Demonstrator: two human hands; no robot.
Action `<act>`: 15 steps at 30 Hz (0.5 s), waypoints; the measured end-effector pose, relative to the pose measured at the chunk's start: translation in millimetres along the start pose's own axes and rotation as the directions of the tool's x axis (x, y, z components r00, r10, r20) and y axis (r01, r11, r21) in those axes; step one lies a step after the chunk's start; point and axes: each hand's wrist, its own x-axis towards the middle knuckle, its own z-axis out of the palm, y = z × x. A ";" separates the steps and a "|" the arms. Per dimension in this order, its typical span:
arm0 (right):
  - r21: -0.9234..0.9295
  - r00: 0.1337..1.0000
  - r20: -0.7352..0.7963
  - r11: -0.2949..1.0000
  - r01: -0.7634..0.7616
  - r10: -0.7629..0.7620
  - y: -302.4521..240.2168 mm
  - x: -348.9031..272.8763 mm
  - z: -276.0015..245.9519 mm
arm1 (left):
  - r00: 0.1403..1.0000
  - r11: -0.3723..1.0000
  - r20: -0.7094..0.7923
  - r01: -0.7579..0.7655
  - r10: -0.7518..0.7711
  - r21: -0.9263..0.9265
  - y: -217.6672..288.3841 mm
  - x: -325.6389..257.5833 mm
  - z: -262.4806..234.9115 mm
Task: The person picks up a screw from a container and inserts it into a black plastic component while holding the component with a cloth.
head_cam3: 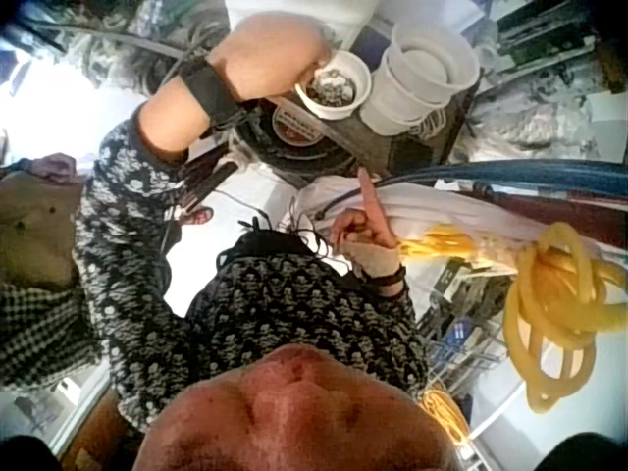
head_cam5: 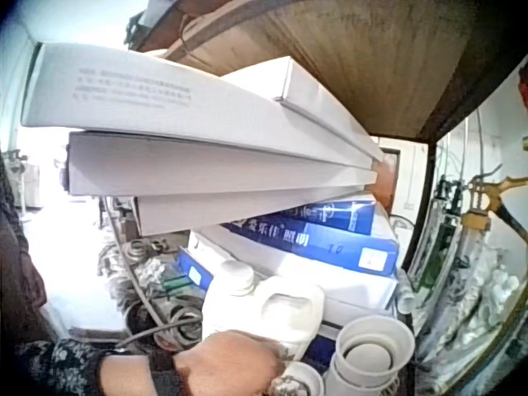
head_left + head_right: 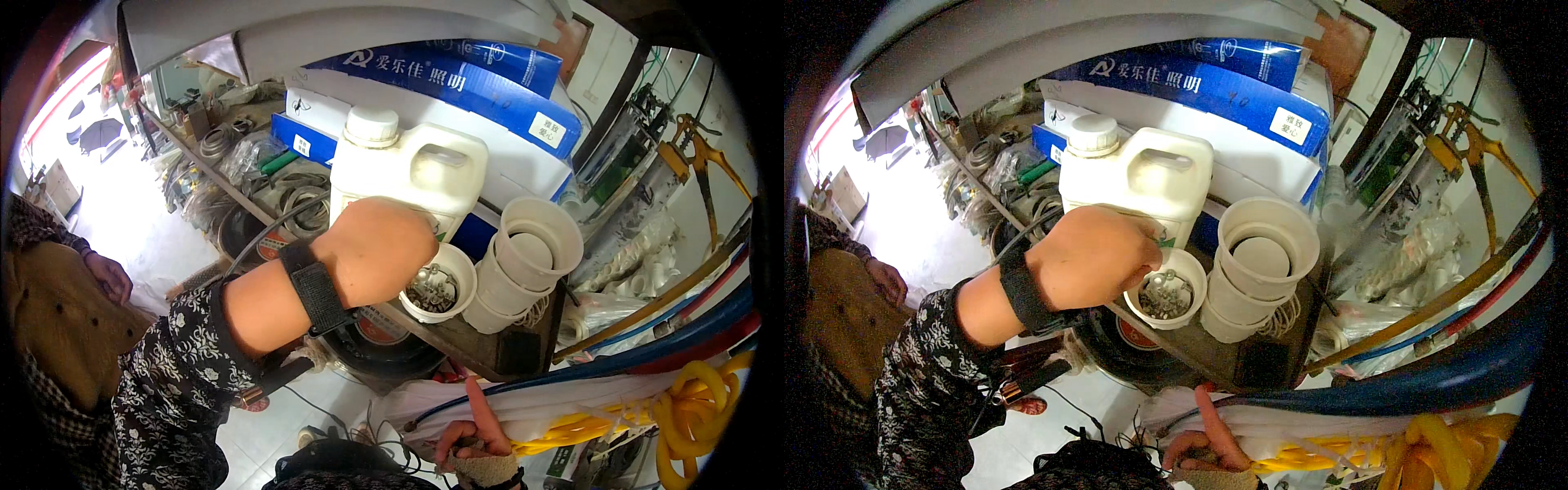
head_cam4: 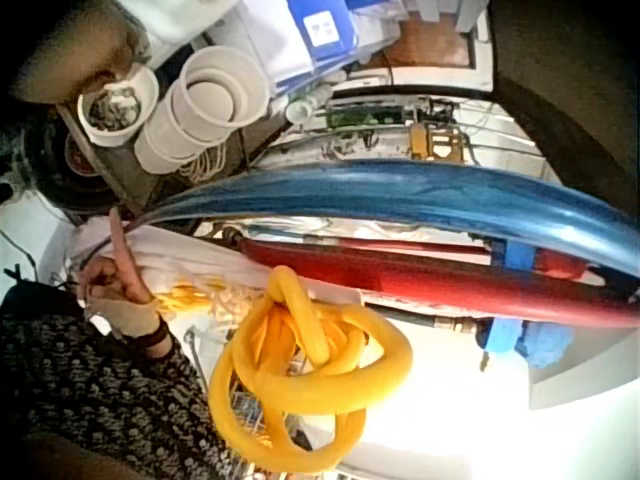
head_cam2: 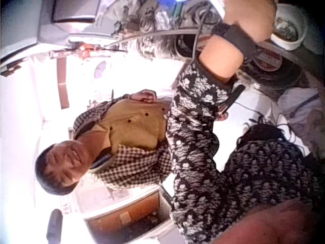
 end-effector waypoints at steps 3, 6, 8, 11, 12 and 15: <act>0.016 1.000 0.002 1.000 -0.003 0.003 0.0 0.5 0.8 | 1.000 1.000 0.016 -0.012 0.012 0.009 1.4 0.2 -1.5; 0.026 1.000 0.024 1.000 0.009 -0.010 -0.3 1.9 1.0 | 0.999 0.998 0.019 -0.038 0.037 0.056 5.5 1.8 1.5; 0.005 0.999 0.047 1.000 0.020 -0.020 -0.5 3.0 0.2 | 0.997 0.991 0.058 -0.057 0.050 0.125 7.1 2.9 3.6; -0.023 0.998 0.067 0.999 0.024 -0.022 1.0 3.8 -3.2 | 0.994 0.989 0.003 -0.113 0.113 0.092 7.1 5.7 9.8; -0.003 0.998 0.065 1.000 0.014 -0.013 1.9 3.7 -3.9 | 0.993 0.989 -0.004 -0.120 0.121 0.091 6.9 6.9 12.3; 0.046 0.997 0.077 0.999 0.004 -0.008 3.0 4.1 -5.0 | 0.991 0.986 -0.026 -0.130 0.133 0.100 7.8 9.6 17.2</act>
